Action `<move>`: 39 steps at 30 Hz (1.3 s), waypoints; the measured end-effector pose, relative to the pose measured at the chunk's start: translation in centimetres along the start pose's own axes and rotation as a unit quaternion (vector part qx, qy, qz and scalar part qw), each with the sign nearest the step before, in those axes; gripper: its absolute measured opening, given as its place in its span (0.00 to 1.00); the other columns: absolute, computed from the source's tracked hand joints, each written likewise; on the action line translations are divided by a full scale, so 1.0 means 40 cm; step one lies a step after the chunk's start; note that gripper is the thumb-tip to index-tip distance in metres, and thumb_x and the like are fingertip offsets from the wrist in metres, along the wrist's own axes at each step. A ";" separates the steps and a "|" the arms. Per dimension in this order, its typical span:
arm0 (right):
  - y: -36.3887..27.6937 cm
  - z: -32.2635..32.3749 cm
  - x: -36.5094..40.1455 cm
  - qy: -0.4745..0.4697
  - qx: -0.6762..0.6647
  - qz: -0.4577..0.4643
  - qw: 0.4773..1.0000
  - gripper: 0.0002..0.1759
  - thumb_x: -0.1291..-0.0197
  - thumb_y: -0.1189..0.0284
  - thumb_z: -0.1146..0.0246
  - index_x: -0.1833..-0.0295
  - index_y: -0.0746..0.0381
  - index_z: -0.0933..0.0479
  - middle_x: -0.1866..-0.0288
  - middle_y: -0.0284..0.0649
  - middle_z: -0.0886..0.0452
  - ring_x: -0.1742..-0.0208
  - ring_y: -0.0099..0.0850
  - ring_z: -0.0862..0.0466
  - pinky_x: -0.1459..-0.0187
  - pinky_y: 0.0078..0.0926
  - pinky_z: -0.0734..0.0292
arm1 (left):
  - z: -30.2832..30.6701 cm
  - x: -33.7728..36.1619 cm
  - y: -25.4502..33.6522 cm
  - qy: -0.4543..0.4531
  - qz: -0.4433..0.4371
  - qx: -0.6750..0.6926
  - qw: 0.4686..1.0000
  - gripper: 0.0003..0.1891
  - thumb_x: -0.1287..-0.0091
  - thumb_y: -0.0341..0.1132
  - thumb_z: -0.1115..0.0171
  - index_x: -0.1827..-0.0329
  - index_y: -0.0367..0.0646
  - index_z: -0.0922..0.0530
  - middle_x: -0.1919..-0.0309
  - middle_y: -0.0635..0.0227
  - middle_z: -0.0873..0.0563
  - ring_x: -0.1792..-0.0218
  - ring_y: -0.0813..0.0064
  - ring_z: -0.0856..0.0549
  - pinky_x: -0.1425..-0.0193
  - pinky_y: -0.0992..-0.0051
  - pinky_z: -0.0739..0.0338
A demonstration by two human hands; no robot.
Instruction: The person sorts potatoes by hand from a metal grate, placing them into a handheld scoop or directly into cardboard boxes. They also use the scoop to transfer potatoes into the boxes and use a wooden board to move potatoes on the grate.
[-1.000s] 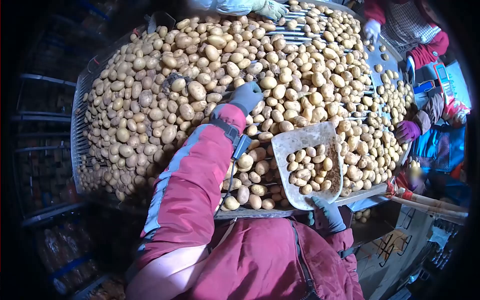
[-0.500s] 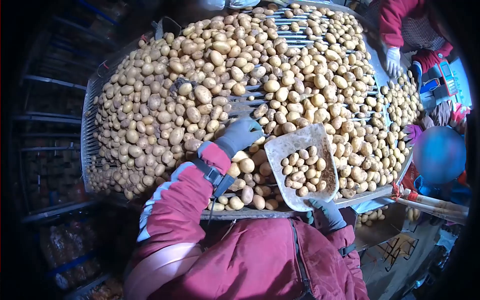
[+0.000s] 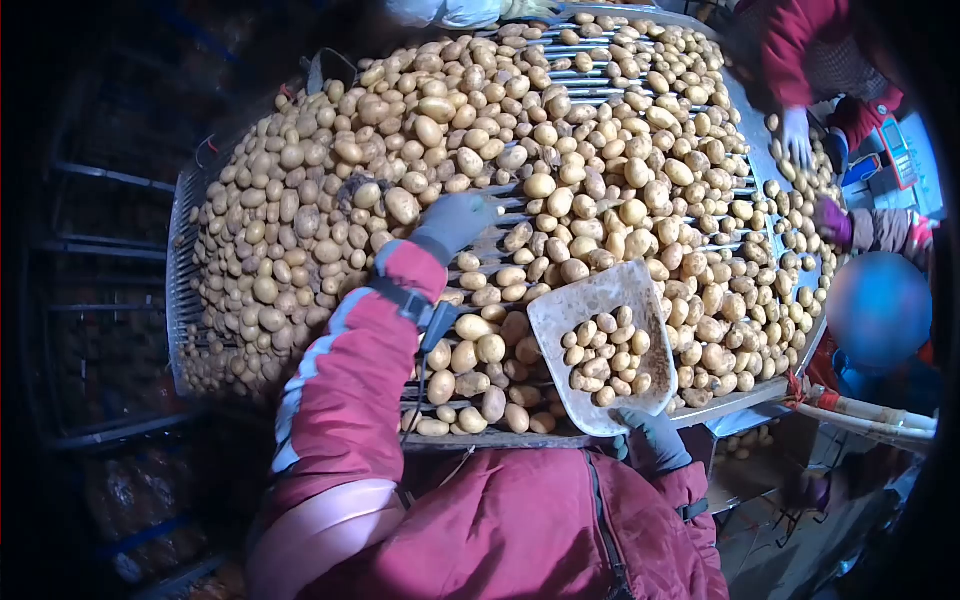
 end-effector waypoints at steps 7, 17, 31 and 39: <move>-0.003 -0.016 0.006 -0.018 -0.079 0.014 0.997 0.25 0.35 0.77 0.34 0.34 0.69 0.27 0.48 0.44 0.14 0.49 0.35 0.13 0.48 0.30 0.16 | 0.018 -0.046 -0.022 0.013 -0.023 0.039 0.999 0.18 0.33 0.42 0.36 0.44 0.45 0.14 0.46 0.53 0.12 0.46 0.54 0.13 0.43 0.60 0.18; 0.100 0.099 -0.062 -0.054 0.179 0.150 0.971 0.30 0.38 0.79 0.38 0.29 0.70 0.32 0.39 0.47 0.18 0.41 0.39 0.15 0.36 0.35 0.20 | -0.146 -0.108 -0.066 0.078 0.074 -0.118 0.987 0.13 0.34 0.35 0.37 0.47 0.51 0.19 0.46 0.54 0.19 0.52 0.49 0.13 0.51 0.51 0.17; 0.069 0.046 -0.028 -0.013 0.043 0.110 0.993 0.14 0.34 0.77 0.35 0.44 0.68 0.18 0.53 0.41 0.12 0.52 0.34 0.12 0.51 0.31 0.17 | -0.097 -0.140 0.040 0.106 0.077 -0.004 0.991 0.18 0.37 0.43 0.32 0.47 0.47 0.17 0.56 0.52 0.12 0.52 0.50 0.12 0.47 0.54 0.18; 0.063 0.046 -0.021 -0.042 0.122 0.146 0.981 0.12 0.33 0.77 0.36 0.46 0.64 0.15 0.53 0.45 0.11 0.53 0.37 0.11 0.50 0.32 0.18 | -0.094 -0.108 0.037 0.157 0.027 0.214 0.964 0.21 0.38 0.34 0.25 0.42 0.42 0.20 0.67 0.67 0.15 0.76 0.77 0.17 0.70 0.75 0.18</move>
Point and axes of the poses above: each hand's wrist, its own x-axis away from the middle knuckle, its own z-axis out of the back of the hand, y = z × x, the point moved 1 cm from there along -x, towards the middle knuckle
